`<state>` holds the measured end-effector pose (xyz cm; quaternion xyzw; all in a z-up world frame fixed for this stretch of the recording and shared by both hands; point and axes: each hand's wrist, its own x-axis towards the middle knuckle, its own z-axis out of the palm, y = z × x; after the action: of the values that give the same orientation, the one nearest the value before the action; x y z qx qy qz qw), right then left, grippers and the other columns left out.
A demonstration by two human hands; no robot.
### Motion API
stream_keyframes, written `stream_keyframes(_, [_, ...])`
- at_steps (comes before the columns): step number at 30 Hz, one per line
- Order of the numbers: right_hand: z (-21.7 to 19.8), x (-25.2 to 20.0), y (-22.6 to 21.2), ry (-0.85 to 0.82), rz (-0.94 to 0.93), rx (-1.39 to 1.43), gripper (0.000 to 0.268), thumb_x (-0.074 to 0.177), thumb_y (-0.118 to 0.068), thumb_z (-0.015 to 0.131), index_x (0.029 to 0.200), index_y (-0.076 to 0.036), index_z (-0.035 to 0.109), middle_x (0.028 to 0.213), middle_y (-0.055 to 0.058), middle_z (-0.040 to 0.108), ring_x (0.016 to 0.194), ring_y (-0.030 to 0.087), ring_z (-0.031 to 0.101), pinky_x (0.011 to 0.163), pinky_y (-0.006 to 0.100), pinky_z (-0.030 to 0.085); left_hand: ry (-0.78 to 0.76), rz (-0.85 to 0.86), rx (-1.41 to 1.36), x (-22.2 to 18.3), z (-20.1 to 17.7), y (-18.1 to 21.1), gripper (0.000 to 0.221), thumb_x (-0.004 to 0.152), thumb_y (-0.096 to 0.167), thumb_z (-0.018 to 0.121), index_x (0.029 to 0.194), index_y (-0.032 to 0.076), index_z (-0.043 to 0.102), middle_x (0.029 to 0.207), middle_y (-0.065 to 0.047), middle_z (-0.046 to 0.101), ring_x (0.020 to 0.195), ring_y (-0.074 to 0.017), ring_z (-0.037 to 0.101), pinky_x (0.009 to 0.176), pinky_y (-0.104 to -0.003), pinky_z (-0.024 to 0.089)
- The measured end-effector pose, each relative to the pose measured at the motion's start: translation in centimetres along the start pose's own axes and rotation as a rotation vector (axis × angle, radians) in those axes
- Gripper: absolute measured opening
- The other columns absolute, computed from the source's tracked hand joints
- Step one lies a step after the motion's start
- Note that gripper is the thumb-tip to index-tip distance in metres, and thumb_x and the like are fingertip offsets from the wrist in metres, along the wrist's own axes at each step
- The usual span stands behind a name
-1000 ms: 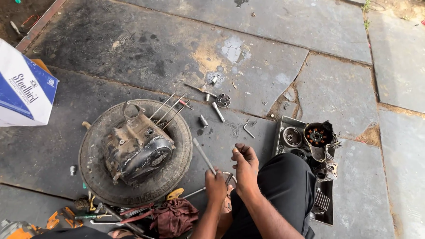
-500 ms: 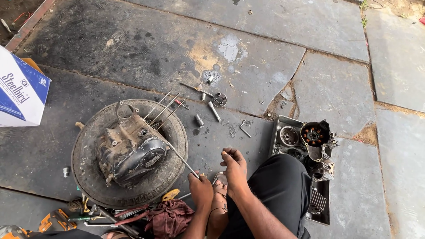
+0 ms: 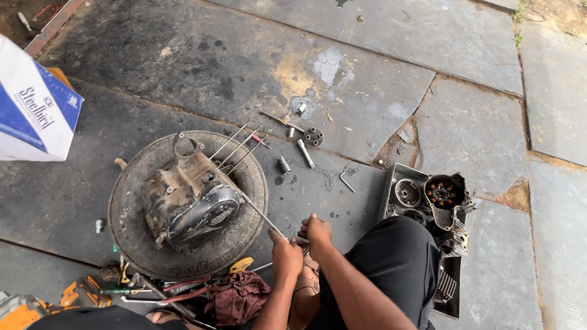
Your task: The person sits on the ground working on a scooter engine crankcase placed on a tire. They use a socket wrench to loosen and remove bolts from the casing, set fasteners aside, then lift and reposition the engine case by hand to access its openings.
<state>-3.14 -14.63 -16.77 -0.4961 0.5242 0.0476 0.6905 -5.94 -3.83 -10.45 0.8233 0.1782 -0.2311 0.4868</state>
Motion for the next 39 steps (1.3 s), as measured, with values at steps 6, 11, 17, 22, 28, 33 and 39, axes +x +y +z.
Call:
stream_keyframes(6, [-0.9, 2.6, 0.0, 0.009, 0.177, 0.125, 0.045, 0.106, -0.038, 0.042, 0.085, 0.000, 0.053, 0.068, 0.010, 0.049, 0.060, 0.024, 0.051, 0.055, 0.042, 0.053, -0.030, -0.064, 0.034, -0.4, 1.0, 0.5, 0.092, 0.093, 0.012, 0.060, 0.160, -0.002, -0.002, 0.114, -0.028, 0.070, 0.101, -0.0369, 0.074, 0.083, -0.043, 0.059])
stream_keyframes(11, [-3.8, 13.9, 6.1, -0.089, 0.453, 0.153, 0.040, 0.102, -0.033, 0.042, 0.076, -0.005, 0.055, 0.060, 0.003, 0.039, 0.050, 0.017, 0.034, 0.047, 0.033, 0.032, -0.032, -0.002, 0.253, -2.8, -0.6, 2.5, 0.096, 0.091, 0.013, 0.063, 0.160, 0.000, -0.002, 0.124, -0.025, 0.065, 0.100, -0.0323, 0.074, 0.081, -0.040, 0.061])
stream_keyframes(17, [-1.2, 2.1, -0.9, 0.009, 0.227, -0.084, 0.037, 0.102, -0.031, 0.052, 0.073, -0.009, 0.051, 0.055, 0.000, 0.034, 0.047, 0.015, 0.028, 0.047, 0.034, 0.024, 0.042, 0.014, 0.110, -0.4, 2.4, -1.3, 0.087, 0.095, 0.017, 0.062, 0.161, 0.005, 0.006, 0.122, -0.023, 0.067, 0.101, -0.0346, 0.072, 0.084, -0.044, 0.058])
stream_keyframes(22, [-1.6, 1.9, -2.4, -0.139, 0.199, 0.048, 0.036, 0.101, -0.034, 0.050, 0.072, -0.012, 0.047, 0.053, -0.003, 0.028, 0.045, 0.013, 0.022, 0.045, 0.032, 0.022, -0.132, -0.212, -0.275, -3.3, -3.4, 5.0, 0.083, 0.095, 0.010, 0.053, 0.162, 0.013, 0.004, 0.118, -0.019, 0.066, 0.097, -0.0352, 0.073, 0.081, -0.045, 0.060])
stream_keyframes(28, [-2.5, 6.1, 1.4, -0.195, 0.498, 0.282, 0.035, 0.105, -0.027, 0.047, 0.073, -0.012, 0.049, 0.054, -0.004, 0.033, 0.045, 0.011, 0.024, 0.043, 0.029, 0.021, -0.120, 0.073, 0.381, -3.0, -3.0, 3.8, 0.089, 0.095, 0.019, 0.064, 0.160, 0.005, 0.005, 0.124, -0.025, 0.059, 0.101, -0.0327, 0.072, 0.083, -0.042, 0.060])
stream_keyframes(33, [1.2, -5.8, -3.7, -0.073, -0.095, -0.021, 0.042, 0.103, -0.035, 0.054, 0.073, -0.006, 0.052, 0.052, -0.001, 0.035, 0.045, 0.014, 0.028, 0.043, 0.034, 0.025, 0.064, 0.113, -0.163, -1.6, -0.4, 0.3, 0.086, 0.092, 0.014, 0.062, 0.160, 0.002, 0.010, 0.108, -0.027, 0.070, 0.093, -0.0331, 0.072, 0.078, -0.040, 0.058])
stream_keyframes(39, [1.8, -6.0, -1.1, -0.074, -0.840, -0.361, 0.049, 0.104, -0.039, 0.058, 0.069, -0.005, 0.063, 0.057, -0.002, 0.056, 0.055, 0.008, 0.049, 0.048, 0.029, 0.040, 0.153, 0.218, -0.577, 0.7, 3.2, -4.1, 0.069, 0.098, 0.009, 0.050, 0.160, -0.003, 0.023, 0.107, -0.032, 0.067, 0.093, -0.0393, 0.072, 0.078, -0.044, 0.054])
